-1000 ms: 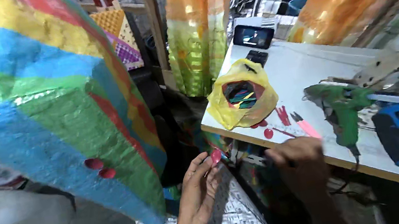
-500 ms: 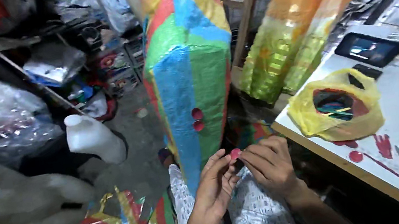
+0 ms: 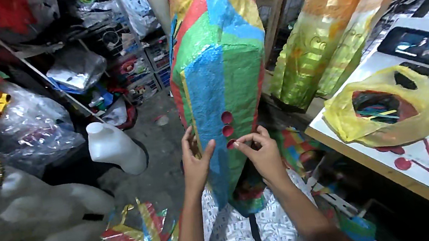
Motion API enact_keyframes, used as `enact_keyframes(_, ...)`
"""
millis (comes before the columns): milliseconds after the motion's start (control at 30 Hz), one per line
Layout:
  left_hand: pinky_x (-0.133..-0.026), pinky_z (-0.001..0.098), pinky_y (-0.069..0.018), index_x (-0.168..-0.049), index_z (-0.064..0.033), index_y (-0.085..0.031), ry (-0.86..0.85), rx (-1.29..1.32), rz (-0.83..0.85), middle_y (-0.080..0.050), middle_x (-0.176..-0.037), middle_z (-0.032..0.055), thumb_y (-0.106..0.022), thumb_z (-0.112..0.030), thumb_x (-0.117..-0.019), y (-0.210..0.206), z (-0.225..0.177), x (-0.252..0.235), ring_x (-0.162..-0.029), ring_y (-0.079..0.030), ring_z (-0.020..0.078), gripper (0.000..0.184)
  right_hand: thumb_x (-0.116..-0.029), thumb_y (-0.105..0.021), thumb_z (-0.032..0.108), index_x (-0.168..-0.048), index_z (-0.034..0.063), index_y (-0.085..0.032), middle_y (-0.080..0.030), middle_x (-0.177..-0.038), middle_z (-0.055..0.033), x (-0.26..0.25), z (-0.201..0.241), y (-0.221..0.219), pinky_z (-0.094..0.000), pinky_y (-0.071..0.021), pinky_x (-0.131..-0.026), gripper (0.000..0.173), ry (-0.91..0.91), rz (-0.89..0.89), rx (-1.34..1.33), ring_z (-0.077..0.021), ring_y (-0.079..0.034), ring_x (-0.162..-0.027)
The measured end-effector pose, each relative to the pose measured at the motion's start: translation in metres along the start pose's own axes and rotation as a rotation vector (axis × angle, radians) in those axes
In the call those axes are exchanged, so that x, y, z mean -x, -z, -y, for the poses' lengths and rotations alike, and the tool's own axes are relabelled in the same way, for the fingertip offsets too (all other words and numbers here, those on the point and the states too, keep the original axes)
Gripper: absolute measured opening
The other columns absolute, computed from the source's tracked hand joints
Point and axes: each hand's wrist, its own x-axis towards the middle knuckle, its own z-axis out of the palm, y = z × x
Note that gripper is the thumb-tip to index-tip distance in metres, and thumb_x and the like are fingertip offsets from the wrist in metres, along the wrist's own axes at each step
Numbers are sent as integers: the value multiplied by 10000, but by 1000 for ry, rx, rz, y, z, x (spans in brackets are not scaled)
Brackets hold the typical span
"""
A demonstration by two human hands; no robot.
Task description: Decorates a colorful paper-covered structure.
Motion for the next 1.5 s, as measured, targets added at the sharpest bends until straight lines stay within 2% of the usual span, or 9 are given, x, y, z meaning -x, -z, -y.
enact_keyframes(100, -936, 329, -560, -1533, -68, -366, 18, 27, 44, -630, -1295, 127, -740, -149, -919, -2, -1, -8, -1095, -658, 143, 724, -857, -808, 151, -871, 73, -745, -537, -1307, -231, -6, -1, -4, -369, -481, -910, 102, 27, -5, 73, -257, -534, -1146)
enact_keyframes(200, -923, 312, -572, -1478, -20, -419, -5, 17, 68, -640, -1267, 128, -761, -98, -893, -3, 1, -13, -1080, -667, 129, 682, -850, -816, 173, -872, 80, -756, -553, -1295, -245, -10, -3, -7, -505, -451, -971, 113, 42, -22, 127, -347, -521, -1195)
enact_keyframes(400, -885, 287, -602, -1369, 11, -526, -25, -9, 46, -706, -1140, 105, -803, -74, -854, -10, 2, -15, -999, -709, 110, 591, -866, -802, 221, -888, 96, -769, -557, -1235, -243, -12, -1, -11, -595, -393, -994, 132, 57, -47, 170, -400, -495, -1201)
enact_keyframes(500, -851, 264, -598, -1334, 12, -543, -50, -26, -5, -705, -1093, 82, -783, -134, -874, -14, -1, -18, -954, -703, 82, 539, -859, -803, 217, -907, 85, -766, -581, -1215, -230, -8, -4, -14, -585, -400, -995, 146, 114, -100, 172, -394, -515, -1185)
enact_keyframes(667, -861, 328, -587, -1362, -30, -476, -3, -110, -54, -663, -1127, 113, -910, -244, -732, -25, -15, -29, -991, -681, 132, 794, -804, -829, 208, -979, 1, -698, -613, -1119, -218, -5, -21, -23, -565, -445, -966, 301, 281, -209, 129, -376, -565, -1110)
enact_keyframes(767, -917, 374, -573, -1412, -29, -449, 0, -137, -66, -651, -1196, 147, -928, -210, -728, -30, -19, -37, -1066, -670, 172, 854, -810, -839, 212, -1006, -25, -682, -590, -1173, -250, -7, -22, -28, -496, -502, -927, 345, 313, -249, 147, -361, -589, -1088)
enact_keyframes(1000, -868, 331, -593, -1307, 8, -539, -43, -130, -73, -697, -1077, 114, -887, -87, -763, -32, -26, -48, -967, -699, 132, 653, -818, -830, 216, -987, -11, -694, -569, -1198, -259, -20, -25, -35, -443, -528, -900, 315, 398, -304, 168, -350, -594, -1081)
enact_keyframes(1133, -778, 293, -587, -1076, 31, -644, 40, -148, -53, -716, -894, 73, -872, -87, -793, -31, -27, -51, -822, -696, 94, 382, -817, -831, 200, -955, -3, -708, -565, -1232, -289, -26, -26, -38, -494, -522, -925, 275, 408, -325, 188, -406, -588, -1112)
enact_keyframes(1500, -739, 285, -612, -1053, 21, -660, 99, -98, 47, -731, -864, 61, -823, -63, -847, -27, -33, -54, -771, -714, 99, 276, -821, -841, 216, -917, 11, -725, -582, -1197, -275, -32, -19, -33, -489, -533, -900, 255, 353, -280, 175, -391, -603, -1080)
